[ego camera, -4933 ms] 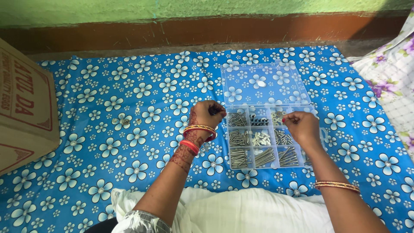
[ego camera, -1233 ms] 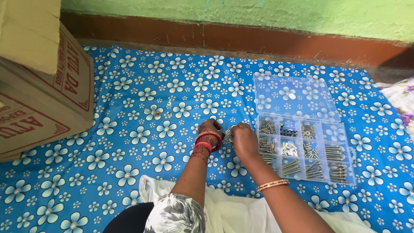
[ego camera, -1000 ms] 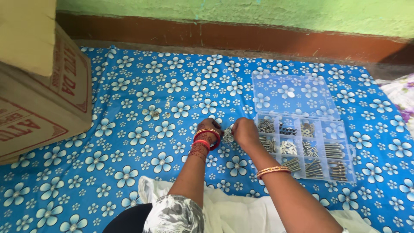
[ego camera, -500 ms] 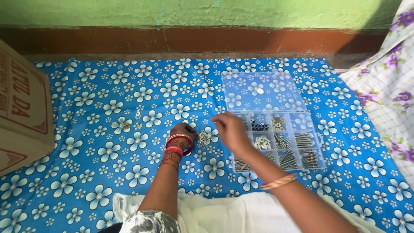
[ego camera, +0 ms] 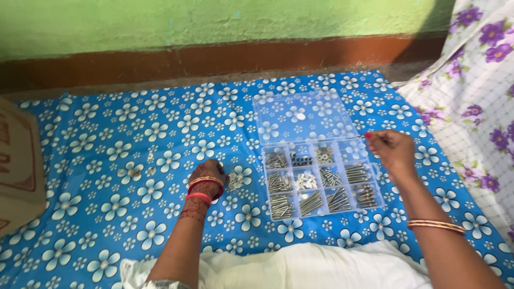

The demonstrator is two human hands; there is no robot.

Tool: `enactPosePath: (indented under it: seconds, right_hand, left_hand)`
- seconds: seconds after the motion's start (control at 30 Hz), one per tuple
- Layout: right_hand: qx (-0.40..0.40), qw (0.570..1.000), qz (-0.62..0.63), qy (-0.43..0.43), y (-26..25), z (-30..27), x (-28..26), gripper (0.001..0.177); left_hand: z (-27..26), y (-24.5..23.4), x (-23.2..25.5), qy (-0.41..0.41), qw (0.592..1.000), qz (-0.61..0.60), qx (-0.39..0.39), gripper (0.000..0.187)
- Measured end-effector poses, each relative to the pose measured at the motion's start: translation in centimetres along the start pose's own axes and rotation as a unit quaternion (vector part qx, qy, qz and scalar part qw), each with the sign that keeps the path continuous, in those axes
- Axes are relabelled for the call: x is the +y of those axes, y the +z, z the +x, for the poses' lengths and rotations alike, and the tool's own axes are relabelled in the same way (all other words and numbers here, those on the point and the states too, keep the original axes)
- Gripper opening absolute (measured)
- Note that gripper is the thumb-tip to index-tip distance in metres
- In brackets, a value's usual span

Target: The person sits on a blue floral mat and repeatedly picks up small metal screws and washers from a clear compartmentalized box. They insert the washers onto the screws by hand and place the assembled pieces into a small pile on the mat.

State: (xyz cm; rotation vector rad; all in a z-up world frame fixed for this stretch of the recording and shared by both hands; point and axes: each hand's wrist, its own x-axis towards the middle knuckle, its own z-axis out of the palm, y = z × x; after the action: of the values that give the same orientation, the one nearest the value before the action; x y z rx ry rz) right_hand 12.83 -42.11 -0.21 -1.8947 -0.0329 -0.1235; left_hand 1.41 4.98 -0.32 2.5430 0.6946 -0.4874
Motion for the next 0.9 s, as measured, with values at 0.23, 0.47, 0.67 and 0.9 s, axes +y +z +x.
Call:
enactPosePath:
  seconds: [0.23,0.47,0.67,0.9]
  right_hand:
    - [-0.044,0.997,-0.041,0.043,2.7,0.4,2.6,0.01]
    - [-0.071,0.988,-0.129,0.046,2.9,-0.7,2.0,0.015]
    - [-0.062,0.977,-0.2,0.038,3.8,-1.0,2.3,0.014]
    - [-0.063,0.974,-0.218,0.008,4.0,-1.4,0.6,0.015]
  left_hand:
    - [0.0,-0.6,1.0,0.005,0.999,0.05,-0.008,0.037]
    - [-0.1,-0.8,1.5,0.019,0.999,0.032,-0.021,0.035]
    - [0.5,-0.5,0.8,0.022,1.0,0.017,0.008,0.017]
    - [0.5,-0.2,0.7,0.002,1.0,0.015,-0.006,0.013]
